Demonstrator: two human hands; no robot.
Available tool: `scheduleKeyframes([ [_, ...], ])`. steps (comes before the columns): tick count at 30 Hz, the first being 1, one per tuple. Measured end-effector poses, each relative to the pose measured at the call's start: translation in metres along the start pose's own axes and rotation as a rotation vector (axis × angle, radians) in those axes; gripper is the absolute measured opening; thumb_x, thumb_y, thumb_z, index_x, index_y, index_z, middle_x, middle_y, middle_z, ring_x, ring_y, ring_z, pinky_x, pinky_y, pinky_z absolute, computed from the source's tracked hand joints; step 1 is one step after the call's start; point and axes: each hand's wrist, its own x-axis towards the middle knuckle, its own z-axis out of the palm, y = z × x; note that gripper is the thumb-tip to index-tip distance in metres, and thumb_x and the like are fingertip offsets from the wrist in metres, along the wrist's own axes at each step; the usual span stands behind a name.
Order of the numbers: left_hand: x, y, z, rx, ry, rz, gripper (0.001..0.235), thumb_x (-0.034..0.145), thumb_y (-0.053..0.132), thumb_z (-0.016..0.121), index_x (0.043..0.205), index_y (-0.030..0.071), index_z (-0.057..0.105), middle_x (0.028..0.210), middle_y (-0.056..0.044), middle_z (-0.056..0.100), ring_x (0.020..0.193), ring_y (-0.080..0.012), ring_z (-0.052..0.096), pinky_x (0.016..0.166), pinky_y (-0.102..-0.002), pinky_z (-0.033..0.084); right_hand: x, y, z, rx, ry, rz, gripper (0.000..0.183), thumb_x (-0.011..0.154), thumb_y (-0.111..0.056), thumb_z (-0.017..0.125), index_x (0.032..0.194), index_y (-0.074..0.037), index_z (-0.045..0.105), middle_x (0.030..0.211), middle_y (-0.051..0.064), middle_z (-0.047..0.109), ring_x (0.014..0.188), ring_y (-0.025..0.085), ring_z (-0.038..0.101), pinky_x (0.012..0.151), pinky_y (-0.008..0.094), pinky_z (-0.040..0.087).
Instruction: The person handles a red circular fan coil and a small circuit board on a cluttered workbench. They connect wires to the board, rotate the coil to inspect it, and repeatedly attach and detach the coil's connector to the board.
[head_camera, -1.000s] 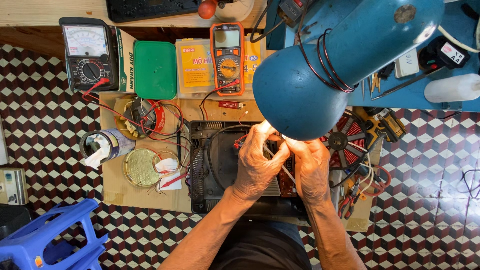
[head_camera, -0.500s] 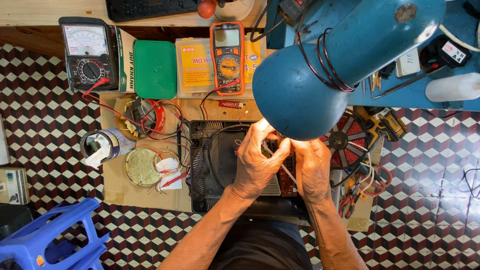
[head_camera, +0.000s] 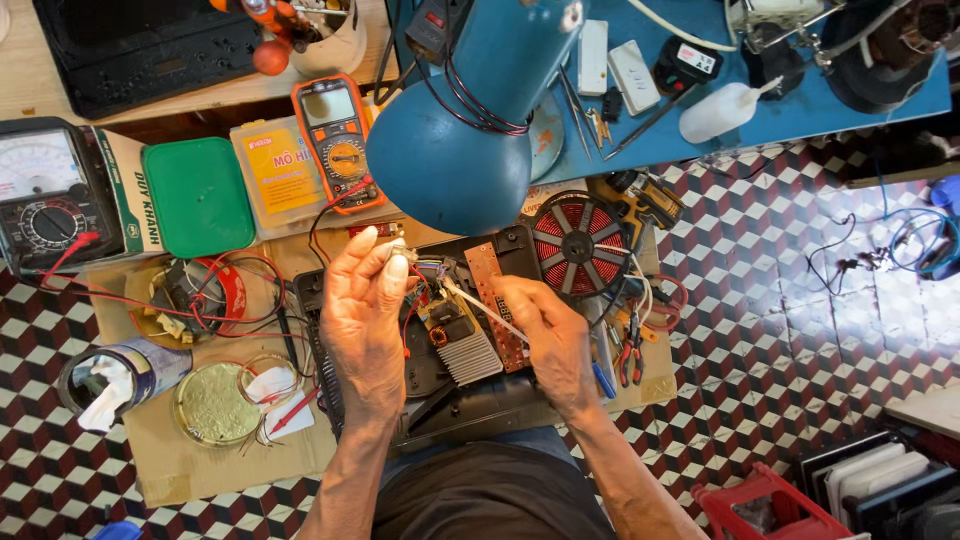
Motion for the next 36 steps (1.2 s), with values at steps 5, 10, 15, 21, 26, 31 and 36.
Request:
scheduleKeyframes([
  [5, -0.014, -0.004, -0.020, -0.087, 0.034, -0.158, 0.042, 0.102, 0.015, 0.063, 0.140, 0.001, 0.051, 0.116, -0.008, 0.066, 0.103, -0.0172, 0.069, 0.092, -0.033, 0.059, -0.029, 0.060, -0.053, -0.274, 0.285, -0.088, 0.021, 0.101, -0.020, 0.060, 0.110, -0.004, 0.071, 0.141, 0.011, 0.064, 0.126, 0.020, 0.063, 0.102, 0.033, 0.054],
  [10, -0.032, 0.000, -0.034, -0.303, 0.084, -0.282, 0.039, 0.101, 0.015, 0.063, 0.137, 0.004, 0.055, 0.108, -0.006, 0.067, 0.099, -0.0183, 0.070, 0.090, -0.034, 0.059, -0.005, 0.120, -0.098, -0.687, 0.224, -0.005, 0.054, 0.092, -0.019, 0.065, 0.143, -0.010, 0.051, 0.153, 0.013, 0.047, 0.135, 0.035, 0.051, 0.107, 0.046, 0.044],
  [15, -0.061, 0.009, -0.039, -0.443, 0.078, -0.296, 0.037, 0.102, 0.013, 0.062, 0.136, 0.002, 0.055, 0.111, -0.008, 0.068, 0.102, -0.0193, 0.070, 0.093, -0.033, 0.059, 0.049, 0.162, -0.116, -1.141, 0.095, -0.302, 0.067, 0.083, -0.009, 0.067, 0.147, -0.004, 0.047, 0.152, 0.019, 0.045, 0.138, 0.040, 0.045, 0.113, 0.051, 0.038],
  [21, -0.108, 0.003, -0.015, -0.489, 0.143, -0.271, 0.040, 0.100, 0.011, 0.063, 0.139, 0.003, 0.055, 0.113, -0.008, 0.068, 0.104, -0.0184, 0.069, 0.096, -0.033, 0.059, 0.081, 0.173, -0.128, -1.373, -0.023, -0.541, 0.081, 0.071, -0.011, 0.076, 0.146, -0.001, 0.045, 0.146, 0.025, 0.045, 0.136, 0.042, 0.042, 0.112, 0.053, 0.035],
  [26, -0.134, -0.013, 0.020, -0.491, 0.098, -0.262, 0.036, 0.100, 0.010, 0.063, 0.135, 0.003, 0.054, 0.114, -0.008, 0.067, 0.105, -0.0187, 0.068, 0.098, -0.033, 0.057, 0.096, 0.171, -0.132, -1.598, -0.024, -0.701, 0.089, 0.069, -0.017, 0.081, 0.149, -0.004, 0.046, 0.145, 0.025, 0.048, 0.136, 0.039, 0.046, 0.109, 0.048, 0.037],
  [31, -0.150, -0.021, 0.040, -0.434, 0.073, -0.190, 0.041, 0.097, 0.009, 0.068, 0.136, 0.004, 0.054, 0.113, -0.008, 0.067, 0.104, -0.0185, 0.069, 0.098, -0.033, 0.056, 0.096, 0.164, -0.141, -1.528, -0.189, -0.690, 0.088, 0.071, -0.027, 0.083, 0.147, -0.005, 0.046, 0.139, 0.023, 0.052, 0.131, 0.036, 0.048, 0.107, 0.047, 0.040],
  [36, -0.161, -0.025, 0.046, -0.390, 0.096, -0.185, 0.044, 0.094, 0.008, 0.070, 0.135, 0.004, 0.055, 0.115, -0.005, 0.069, 0.103, -0.0148, 0.068, 0.095, -0.032, 0.055, 0.096, 0.161, -0.154, -1.506, -0.155, -0.903, 0.082, 0.071, -0.031, 0.081, 0.142, -0.003, 0.050, 0.133, 0.021, 0.056, 0.126, 0.035, 0.052, 0.104, 0.046, 0.043],
])
